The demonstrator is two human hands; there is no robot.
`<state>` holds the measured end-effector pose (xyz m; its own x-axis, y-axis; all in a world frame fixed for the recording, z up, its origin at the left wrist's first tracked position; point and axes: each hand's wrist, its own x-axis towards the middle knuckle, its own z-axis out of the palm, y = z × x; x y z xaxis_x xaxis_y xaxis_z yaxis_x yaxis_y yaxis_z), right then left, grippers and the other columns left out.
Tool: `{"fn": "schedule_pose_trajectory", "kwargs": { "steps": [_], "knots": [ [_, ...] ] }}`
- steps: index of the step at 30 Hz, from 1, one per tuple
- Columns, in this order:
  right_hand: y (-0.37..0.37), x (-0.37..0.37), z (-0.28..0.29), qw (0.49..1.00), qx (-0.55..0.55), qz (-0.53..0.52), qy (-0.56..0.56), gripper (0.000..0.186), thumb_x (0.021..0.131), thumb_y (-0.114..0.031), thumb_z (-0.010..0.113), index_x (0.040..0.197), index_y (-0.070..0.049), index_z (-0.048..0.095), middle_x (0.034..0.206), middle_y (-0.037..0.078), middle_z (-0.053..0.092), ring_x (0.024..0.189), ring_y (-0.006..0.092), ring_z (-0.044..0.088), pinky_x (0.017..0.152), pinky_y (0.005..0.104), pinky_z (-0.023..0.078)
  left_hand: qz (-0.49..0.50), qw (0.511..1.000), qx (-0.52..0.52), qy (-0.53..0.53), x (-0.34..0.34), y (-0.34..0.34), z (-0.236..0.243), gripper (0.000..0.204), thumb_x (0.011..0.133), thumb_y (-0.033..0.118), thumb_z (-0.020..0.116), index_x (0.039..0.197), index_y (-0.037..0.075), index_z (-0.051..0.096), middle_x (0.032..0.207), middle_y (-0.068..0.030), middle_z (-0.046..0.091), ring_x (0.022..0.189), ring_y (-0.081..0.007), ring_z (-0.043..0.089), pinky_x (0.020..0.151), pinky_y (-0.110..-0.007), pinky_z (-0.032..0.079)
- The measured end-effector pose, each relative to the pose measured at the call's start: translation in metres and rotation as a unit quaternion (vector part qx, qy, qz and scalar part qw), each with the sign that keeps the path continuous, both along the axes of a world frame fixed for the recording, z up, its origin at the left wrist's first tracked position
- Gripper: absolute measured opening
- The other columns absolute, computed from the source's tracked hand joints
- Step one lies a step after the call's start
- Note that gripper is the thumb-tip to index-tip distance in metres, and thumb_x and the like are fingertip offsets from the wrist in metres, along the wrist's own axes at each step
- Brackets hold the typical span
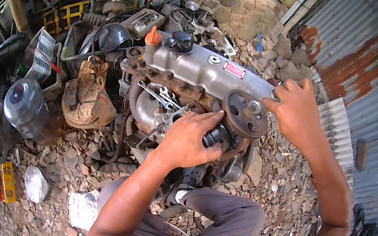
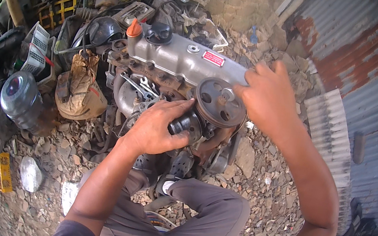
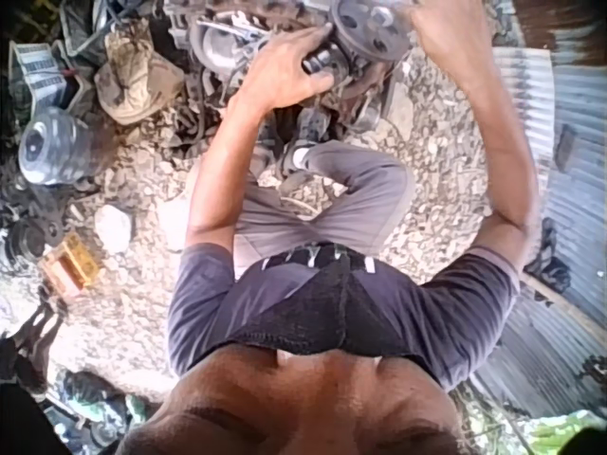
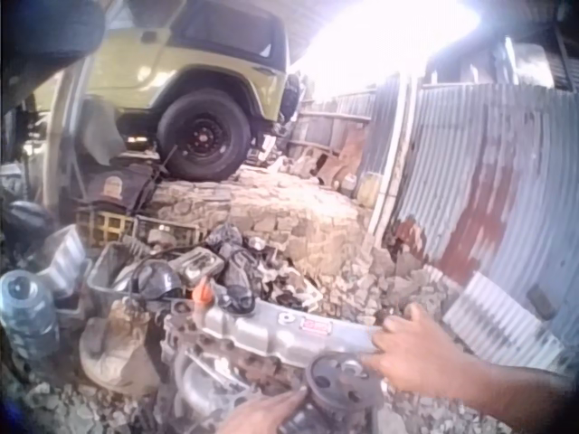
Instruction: The person is sitting on the ground and using a wrench to loosen and tighten bolts on a car engine block. They manipulate a pulley and other components attached to the engine, repeatedly adjusting the tool and the parts.
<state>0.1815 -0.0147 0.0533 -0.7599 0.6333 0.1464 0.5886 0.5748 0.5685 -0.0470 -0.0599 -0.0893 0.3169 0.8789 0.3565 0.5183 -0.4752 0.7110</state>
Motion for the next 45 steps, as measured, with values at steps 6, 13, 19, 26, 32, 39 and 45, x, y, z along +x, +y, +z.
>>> {"fn": "schedule_pose_trajectory", "kwargs": {
  "steps": [6,13,19,26,32,39,45],
  "knots": [
    [-0.011,0.003,-0.016,0.998,0.037,-0.033,0.032,0.028,0.078,-0.011,0.066,0.101,-0.019,0.079,0.085,0.000,0.064,0.093,0.0188,0.056,0.085,0.0426,0.039,0.016,0.998,0.061,-0.003,0.001,0.000,-0.010,0.076,0.073,0.036,0.068,0.137,-0.001,0.055,0.133,-0.0191,0.061,0.118,-0.0404,0.058,0.108,-0.045,0.042],
    [0.034,-0.007,0.013,0.996,-0.082,0.010,-0.040,0.031,0.075,-0.008,0.064,0.096,-0.024,0.080,0.078,0.000,0.060,0.090,0.0205,0.054,0.088,0.0422,0.038,0.010,1.000,0.023,-0.012,0.000,-0.001,-0.001,0.076,0.071,0.033,0.069,0.137,-0.002,0.055,0.134,-0.0204,0.060,0.120,-0.0388,0.058,0.106,-0.044,0.043],
    [0.022,-0.016,0.014,0.996,-0.058,0.018,-0.060,0.034,0.075,-0.007,0.066,0.098,-0.027,0.081,0.077,-0.001,0.060,0.093,0.0198,0.056,0.090,0.0404,0.038,0.007,0.998,0.063,-0.010,0.004,-0.001,-0.010,0.078,0.070,0.038,0.071,0.137,0.000,0.056,0.131,-0.0168,0.063,0.112,-0.0370,0.060,0.099,-0.043,0.047],
    [0.021,-0.001,0.008,0.997,-0.073,0.018,-0.012,0.018,0.078,-0.013,0.069,0.093,-0.019,0.078,0.078,0.005,0.052,0.088,0.0248,0.052,0.086,0.0426,0.034,0.019,0.999,0.039,-0.021,0.006,-0.007,-0.004,0.078,0.069,0.034,0.074,0.136,-0.001,0.056,0.124,-0.0150,0.065,0.105,-0.0334,0.060,0.096,-0.040,0.047],
    [-0.010,0.052,-0.039,0.929,-0.201,-0.200,0.238,0.032,0.088,-0.005,0.063,0.119,-0.009,0.070,0.085,0.010,0.055,0.084,0.0270,0.054,0.081,0.0377,0.040,0.034,0.998,0.031,-0.039,0.004,-0.004,-0.012,0.077,0.070,0.036,0.074,0.136,0.001,0.057,0.125,-0.0149,0.064,0.111,-0.0344,0.060,0.098,-0.043,0.046],
    [-0.031,0.077,-0.071,0.801,-0.236,-0.264,0.483,0.038,0.098,-0.009,0.057,0.135,-0.001,0.057,0.111,0.008,0.068,0.091,0.0162,0.057,0.085,0.0310,0.046,0.033,0.999,0.023,-0.026,0.000,-0.001,-0.012,0.076,0.072,0.037,0.072,0.137,0.002,0.055,0.126,-0.0162,0.063,0.113,-0.0350,0.059,0.100,-0.044,0.046],
    [-0.034,0.068,-0.084,0.846,-0.248,-0.216,0.419,0.029,0.095,-0.006,0.057,0.122,-0.001,0.066,0.105,0.018,0.065,0.094,0.0267,0.062,0.088,0.0351,0.047,0.030,0.999,0.034,-0.017,0.000,-0.001,-0.010,0.073,0.073,0.036,0.069,0.135,0.002,0.057,0.126,-0.0169,0.063,0.114,-0.0349,0.059,0.101,-0.044,0.045]
  ]
}}
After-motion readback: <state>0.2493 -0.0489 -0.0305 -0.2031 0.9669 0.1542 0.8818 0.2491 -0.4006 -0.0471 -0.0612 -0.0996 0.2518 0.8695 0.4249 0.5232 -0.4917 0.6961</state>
